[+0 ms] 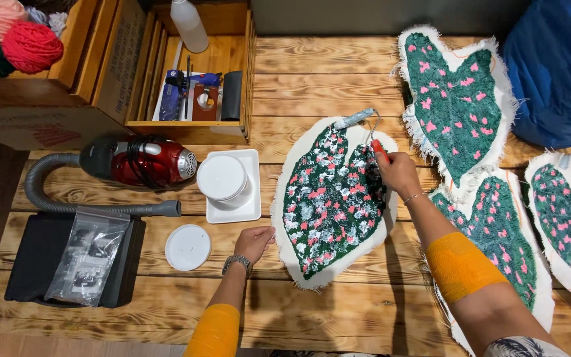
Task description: Applying adhesive to the back of leaf-shaped tufted rugs using a roller and a small brush.
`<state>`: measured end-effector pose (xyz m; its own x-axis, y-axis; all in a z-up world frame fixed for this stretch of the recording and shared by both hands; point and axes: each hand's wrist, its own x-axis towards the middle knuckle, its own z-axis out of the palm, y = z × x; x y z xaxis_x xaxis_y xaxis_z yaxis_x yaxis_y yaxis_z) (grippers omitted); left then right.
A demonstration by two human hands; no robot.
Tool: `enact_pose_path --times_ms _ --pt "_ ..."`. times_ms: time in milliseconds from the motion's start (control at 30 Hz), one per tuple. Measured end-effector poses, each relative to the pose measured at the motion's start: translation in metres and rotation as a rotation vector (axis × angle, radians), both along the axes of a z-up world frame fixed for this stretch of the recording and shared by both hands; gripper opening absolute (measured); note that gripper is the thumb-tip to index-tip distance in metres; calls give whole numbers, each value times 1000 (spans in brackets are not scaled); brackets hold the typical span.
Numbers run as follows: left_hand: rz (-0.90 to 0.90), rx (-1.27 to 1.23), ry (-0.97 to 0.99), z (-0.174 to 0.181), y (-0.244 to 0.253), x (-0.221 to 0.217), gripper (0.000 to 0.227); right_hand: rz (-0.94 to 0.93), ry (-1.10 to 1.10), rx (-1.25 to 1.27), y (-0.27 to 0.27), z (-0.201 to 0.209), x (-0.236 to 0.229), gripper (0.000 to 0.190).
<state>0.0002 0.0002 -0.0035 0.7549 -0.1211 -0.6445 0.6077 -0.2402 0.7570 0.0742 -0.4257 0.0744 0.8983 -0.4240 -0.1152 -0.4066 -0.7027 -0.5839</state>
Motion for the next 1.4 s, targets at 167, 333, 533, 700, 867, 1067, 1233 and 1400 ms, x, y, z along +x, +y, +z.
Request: enact_pose_path --times_ms 167,333,533,700,867,1067,1233,1400 --pt "11 -17 6 -4 1 0 36 10 16 14 12 3 8 55" --pt "-14 -9 -8 -3 2 1 38 44 34 27 25 7 4 54" --pt "-12 -43 -11 -12 5 1 38 63 47 58 41 10 -9 51" --pt "-29 -41 -11 -9 4 3 39 98 12 33 57 23 -20 48" --pt "-38 -24 -5 -2 4 1 39 104 130 109 61 35 -30 47" --pt "-33 -45 -9 -7 4 0 39 33 16 36 32 16 -18 53" --pt "-29 -44 -14 -9 3 2 38 90 6 -16 16 6 -3 52" --pt "-27 -43 -7 -12 5 2 38 70 35 -38 -1 -1 1 56"
